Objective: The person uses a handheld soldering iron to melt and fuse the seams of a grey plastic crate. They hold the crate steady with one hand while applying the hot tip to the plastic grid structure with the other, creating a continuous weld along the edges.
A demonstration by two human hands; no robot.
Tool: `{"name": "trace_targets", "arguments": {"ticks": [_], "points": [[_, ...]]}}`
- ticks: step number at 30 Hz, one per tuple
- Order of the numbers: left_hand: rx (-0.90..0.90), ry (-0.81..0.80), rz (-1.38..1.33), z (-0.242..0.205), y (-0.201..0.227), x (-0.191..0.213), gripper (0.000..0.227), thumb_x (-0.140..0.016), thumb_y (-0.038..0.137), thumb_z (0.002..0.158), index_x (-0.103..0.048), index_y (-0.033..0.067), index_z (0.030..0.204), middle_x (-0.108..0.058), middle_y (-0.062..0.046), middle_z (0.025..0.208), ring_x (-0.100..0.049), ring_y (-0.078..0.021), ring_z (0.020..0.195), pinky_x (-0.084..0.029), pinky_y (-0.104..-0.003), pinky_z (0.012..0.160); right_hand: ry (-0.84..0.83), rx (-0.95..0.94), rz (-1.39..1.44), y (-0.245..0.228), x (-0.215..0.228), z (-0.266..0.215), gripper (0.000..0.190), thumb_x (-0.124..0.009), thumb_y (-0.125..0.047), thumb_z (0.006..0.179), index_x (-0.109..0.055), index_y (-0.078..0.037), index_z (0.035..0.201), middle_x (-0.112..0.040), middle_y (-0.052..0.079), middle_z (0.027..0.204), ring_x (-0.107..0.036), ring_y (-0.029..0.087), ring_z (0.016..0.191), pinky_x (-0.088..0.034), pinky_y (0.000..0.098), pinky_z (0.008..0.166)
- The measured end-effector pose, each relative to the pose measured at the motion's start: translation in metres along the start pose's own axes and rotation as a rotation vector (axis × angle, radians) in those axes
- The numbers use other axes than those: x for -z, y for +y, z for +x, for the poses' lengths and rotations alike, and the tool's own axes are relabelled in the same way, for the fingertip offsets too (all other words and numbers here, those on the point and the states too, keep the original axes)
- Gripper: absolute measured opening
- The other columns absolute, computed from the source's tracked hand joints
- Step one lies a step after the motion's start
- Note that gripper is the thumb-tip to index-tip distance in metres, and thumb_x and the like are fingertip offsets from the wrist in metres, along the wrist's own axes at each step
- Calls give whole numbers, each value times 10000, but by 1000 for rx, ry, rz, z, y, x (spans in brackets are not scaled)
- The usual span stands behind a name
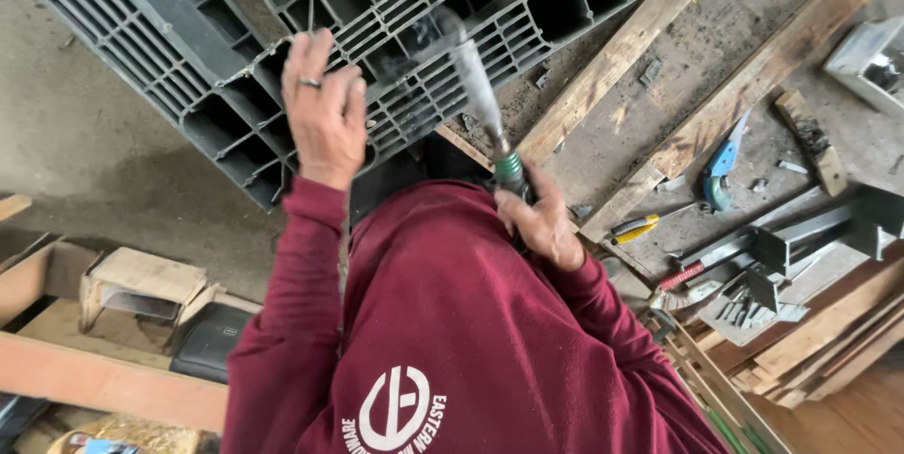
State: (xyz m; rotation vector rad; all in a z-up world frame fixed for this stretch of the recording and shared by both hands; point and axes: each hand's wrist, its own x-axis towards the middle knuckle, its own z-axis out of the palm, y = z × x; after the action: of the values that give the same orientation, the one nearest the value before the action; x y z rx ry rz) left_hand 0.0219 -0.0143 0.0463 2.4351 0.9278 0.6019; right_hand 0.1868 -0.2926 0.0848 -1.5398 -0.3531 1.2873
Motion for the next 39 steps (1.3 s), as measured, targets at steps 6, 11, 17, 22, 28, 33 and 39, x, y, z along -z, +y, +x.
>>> {"name": "trace_targets", "arguments": {"ticks": [6, 11, 17, 22, 28, 33, 39], "points": [[36, -19, -145, -31, 51, 2, 127, -708, 85, 1023, -710, 24, 1134, -535, -145, 1520, -493, -379, 1435, -430, -490, 1218, 32, 16, 180, -11, 18, 23, 484, -629, -127, 981, -435, 29, 1395, -590, 38, 800, -550, 111, 547, -499, 278, 448], [78, -44, -133, -21, 64, 0, 266, -735, 94, 999, -681, 29, 1251, -522, -158, 1521, -483, -388, 1428, -407, -492, 1215, 59, 32, 442, -35, 28, 39, 436, -567, -149, 1012, -444, -14, 1408, -575, 65, 820, -522, 121, 551, -480, 279, 449], [-69, -52, 80, 61, 48, -58, 514, -766, 212, 1012, -548, 62, 1453, -440, -182, 1574, -411, -392, 1461, -315, -499, 1232, 16, 52, 680, -64, 25, 45, 485, -618, -128, 937, -429, -69, 1379, -556, 90, 895, -562, 151, 600, -507, 314, 491], [49, -435, 196, 124, 49, -108, 726, -802, 302, 858, -464, -8, 1420, -551, -198, 1371, -552, -381, 1236, -473, -496, 991, -86, 37, 862, -127, -2, 35, 490, -686, -107, 936, -415, -78, 1343, -511, 91, 755, -516, 133, 480, -460, 279, 393], [15, -601, 227, 153, 28, -134, 398, -767, 206, 807, -524, 26, 1066, -707, -203, 967, -706, -391, 882, -580, -480, 703, 111, -89, 873, -106, -26, 15, 510, -641, -205, 961, -441, 19, 1374, -493, 101, 775, -485, 157, 472, -451, 317, 399], [34, -691, 158, 157, 14, -141, 288, -702, 112, 779, -536, 12, 991, -717, -218, 800, -715, -415, 745, -583, -492, 645, 123, -79, 1114, -70, -54, 11, 543, -589, -337, 990, -438, 37, 1353, -512, 123, 781, -501, 179, 471, -473, 321, 396], [-43, -641, 65, 161, 11, -140, 352, -775, 178, 720, -557, 13, 941, -716, -243, 785, -694, -445, 757, -563, -514, 654, 193, -59, 1017, -41, -87, 10, 531, -570, -371, 1030, -427, 14, 1367, -495, 91, 877, -507, 150, 548, -502, 311, 437]]}}
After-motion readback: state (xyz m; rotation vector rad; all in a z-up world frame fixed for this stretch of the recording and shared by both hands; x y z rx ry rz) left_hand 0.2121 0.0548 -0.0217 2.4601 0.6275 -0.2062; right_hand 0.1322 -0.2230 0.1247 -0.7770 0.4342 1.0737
